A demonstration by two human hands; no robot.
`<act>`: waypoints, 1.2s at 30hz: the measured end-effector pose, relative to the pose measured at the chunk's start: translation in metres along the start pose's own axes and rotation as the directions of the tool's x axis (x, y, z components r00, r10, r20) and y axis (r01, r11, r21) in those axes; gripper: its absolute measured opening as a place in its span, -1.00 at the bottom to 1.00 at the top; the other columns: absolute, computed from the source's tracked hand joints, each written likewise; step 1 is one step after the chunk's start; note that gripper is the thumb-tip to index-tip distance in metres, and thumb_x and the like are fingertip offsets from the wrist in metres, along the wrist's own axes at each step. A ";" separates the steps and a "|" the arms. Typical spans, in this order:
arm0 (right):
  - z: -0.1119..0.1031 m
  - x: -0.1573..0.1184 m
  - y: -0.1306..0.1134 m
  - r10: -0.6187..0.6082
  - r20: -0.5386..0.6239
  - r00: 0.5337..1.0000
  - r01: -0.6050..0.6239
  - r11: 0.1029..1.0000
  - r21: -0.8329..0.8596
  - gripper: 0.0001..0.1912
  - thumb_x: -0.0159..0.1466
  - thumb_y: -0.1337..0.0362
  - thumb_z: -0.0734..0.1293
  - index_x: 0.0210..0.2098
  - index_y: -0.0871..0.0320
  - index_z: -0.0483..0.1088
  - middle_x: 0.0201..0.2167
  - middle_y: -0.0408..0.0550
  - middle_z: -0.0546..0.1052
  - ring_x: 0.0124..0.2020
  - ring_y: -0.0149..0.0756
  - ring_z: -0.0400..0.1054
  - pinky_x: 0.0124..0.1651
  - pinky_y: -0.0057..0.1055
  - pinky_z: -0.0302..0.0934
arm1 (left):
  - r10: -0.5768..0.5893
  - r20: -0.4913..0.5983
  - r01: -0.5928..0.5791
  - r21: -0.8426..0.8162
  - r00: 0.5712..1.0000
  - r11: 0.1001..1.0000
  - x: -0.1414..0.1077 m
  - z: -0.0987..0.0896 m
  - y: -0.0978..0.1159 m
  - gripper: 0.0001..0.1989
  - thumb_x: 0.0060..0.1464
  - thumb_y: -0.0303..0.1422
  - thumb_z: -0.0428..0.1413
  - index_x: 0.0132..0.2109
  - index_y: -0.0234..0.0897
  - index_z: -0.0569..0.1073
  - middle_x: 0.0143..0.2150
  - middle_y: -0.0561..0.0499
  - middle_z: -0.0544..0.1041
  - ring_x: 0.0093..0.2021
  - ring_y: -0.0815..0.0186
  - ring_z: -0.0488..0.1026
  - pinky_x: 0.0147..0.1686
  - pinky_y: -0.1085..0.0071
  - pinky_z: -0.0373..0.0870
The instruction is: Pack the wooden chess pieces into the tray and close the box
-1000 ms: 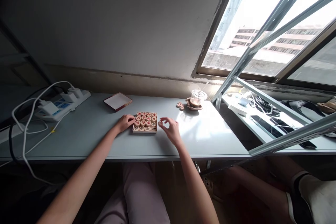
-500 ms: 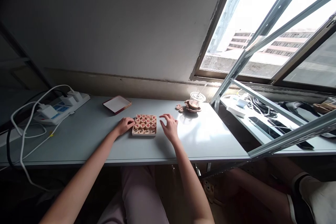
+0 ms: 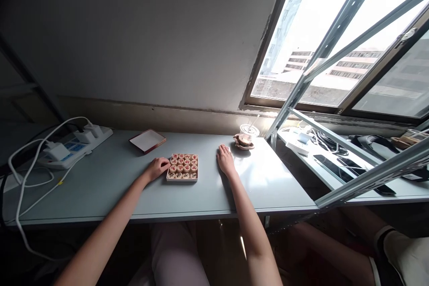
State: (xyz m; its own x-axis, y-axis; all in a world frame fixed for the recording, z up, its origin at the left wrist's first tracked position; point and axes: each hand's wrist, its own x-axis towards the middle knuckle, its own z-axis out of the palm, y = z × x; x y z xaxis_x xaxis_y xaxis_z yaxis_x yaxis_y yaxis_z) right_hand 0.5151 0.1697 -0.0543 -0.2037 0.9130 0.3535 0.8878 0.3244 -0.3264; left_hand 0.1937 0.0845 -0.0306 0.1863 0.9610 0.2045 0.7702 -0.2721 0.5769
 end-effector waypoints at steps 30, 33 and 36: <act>-0.043 -0.069 -0.104 -0.069 -0.022 0.997 0.072 0.945 0.319 -0.78 0.27 0.09 0.28 -0.20 0.05 0.43 -0.21 -0.07 0.55 -0.21 -0.23 0.38 -0.08 -0.23 0.14 | -0.022 0.005 0.022 0.022 1.000 1.000 0.000 0.003 -0.003 -0.74 0.03 -0.38 -0.01 -0.56 -0.28 0.45 -0.48 -0.05 0.50 -0.43 0.30 0.31 -0.36 0.40 0.15; -0.032 -0.069 -0.135 -0.207 0.024 0.978 0.176 0.881 0.439 -0.81 0.29 0.16 0.27 -0.14 0.05 0.41 -0.15 -0.07 0.53 -0.20 -0.28 0.40 -0.09 -0.29 0.19 | -0.012 0.008 0.012 0.015 1.000 1.000 -0.001 0.003 -0.002 -0.74 0.01 -0.39 -0.02 -0.58 -0.26 0.44 -0.51 -0.03 0.47 -0.45 0.31 0.27 -0.38 0.40 0.14; -0.015 -0.071 -0.161 -0.283 0.055 0.958 0.233 0.872 0.431 -0.81 0.29 0.23 0.27 -0.10 0.02 0.40 -0.10 -0.07 0.51 -0.07 -0.25 0.38 -0.03 -0.28 0.19 | -0.009 0.008 0.009 0.013 1.000 1.000 -0.002 0.001 0.000 -0.72 0.01 -0.38 -0.03 -0.59 -0.25 0.43 -0.53 -0.03 0.46 -0.46 0.31 0.24 -0.39 0.40 0.13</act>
State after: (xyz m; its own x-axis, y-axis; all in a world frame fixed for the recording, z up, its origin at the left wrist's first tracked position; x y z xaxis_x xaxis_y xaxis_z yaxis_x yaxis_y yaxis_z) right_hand 0.3926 0.0486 -0.0131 -0.4686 0.7962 0.3828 0.5486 0.6019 -0.5803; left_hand 0.1939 0.0829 -0.0323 0.1844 0.9637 0.1929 0.7796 -0.2630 0.5684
